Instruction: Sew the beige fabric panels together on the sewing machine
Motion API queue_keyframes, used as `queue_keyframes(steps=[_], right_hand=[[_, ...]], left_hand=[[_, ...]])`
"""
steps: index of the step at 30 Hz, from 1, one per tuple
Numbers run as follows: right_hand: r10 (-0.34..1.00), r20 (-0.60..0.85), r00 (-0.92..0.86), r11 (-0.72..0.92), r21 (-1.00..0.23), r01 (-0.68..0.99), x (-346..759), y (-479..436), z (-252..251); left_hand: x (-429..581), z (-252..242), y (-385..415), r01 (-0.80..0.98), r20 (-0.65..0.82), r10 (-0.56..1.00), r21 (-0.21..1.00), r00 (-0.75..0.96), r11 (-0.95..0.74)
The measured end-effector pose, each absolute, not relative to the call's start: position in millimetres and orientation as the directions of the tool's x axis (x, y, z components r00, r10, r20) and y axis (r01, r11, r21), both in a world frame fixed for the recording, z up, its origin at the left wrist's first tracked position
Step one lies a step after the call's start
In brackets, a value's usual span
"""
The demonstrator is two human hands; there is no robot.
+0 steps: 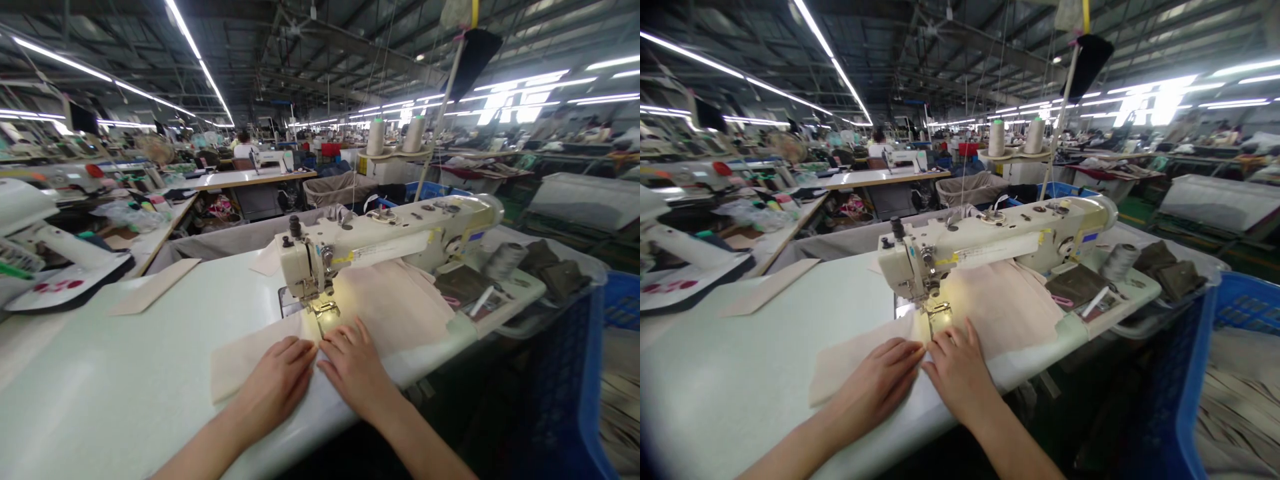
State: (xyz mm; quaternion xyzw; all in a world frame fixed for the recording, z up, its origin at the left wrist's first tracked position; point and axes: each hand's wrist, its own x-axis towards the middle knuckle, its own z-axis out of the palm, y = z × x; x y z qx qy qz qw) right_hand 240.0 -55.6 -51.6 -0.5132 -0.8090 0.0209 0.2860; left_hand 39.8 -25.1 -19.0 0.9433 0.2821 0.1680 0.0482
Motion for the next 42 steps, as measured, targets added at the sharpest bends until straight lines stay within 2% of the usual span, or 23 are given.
queue_keyframes(steps=[5, 13, 20, 31, 39, 42], right_hand=[[0.859, 0.413, -0.303, 0.445, -0.31, 0.84, 239, -48, -47], [0.879, 0.374, -0.296, 0.411, -0.277, 0.868, 233, -18, -36], [0.877, 0.387, -0.284, 0.4, -0.263, 0.878, 230, -5, -35], [0.859, 0.443, -0.256, 0.434, -0.366, 0.824, 230, -40, -50], [0.835, 0.491, -0.248, 0.454, -0.361, 0.815, 227, -43, -57], [0.829, 0.501, -0.248, 0.461, -0.362, 0.81, 228, -42, -56]], left_hand=[[37, -17, -13, 0.491, 0.254, 0.521, 0.174, 0.815, -0.853], [36, -15, 19, 0.54, 0.241, 0.562, 0.155, 0.791, -0.827], [30, -13, 44, 0.558, 0.248, 0.568, 0.116, 0.784, -0.821], [32, -7, 48, 0.571, 0.231, 0.58, 0.109, 0.782, -0.814], [32, -6, 50, 0.553, 0.243, 0.57, 0.143, 0.784, -0.821], [32, 0, 61, 0.535, 0.229, 0.576, 0.219, 0.785, -0.816]])
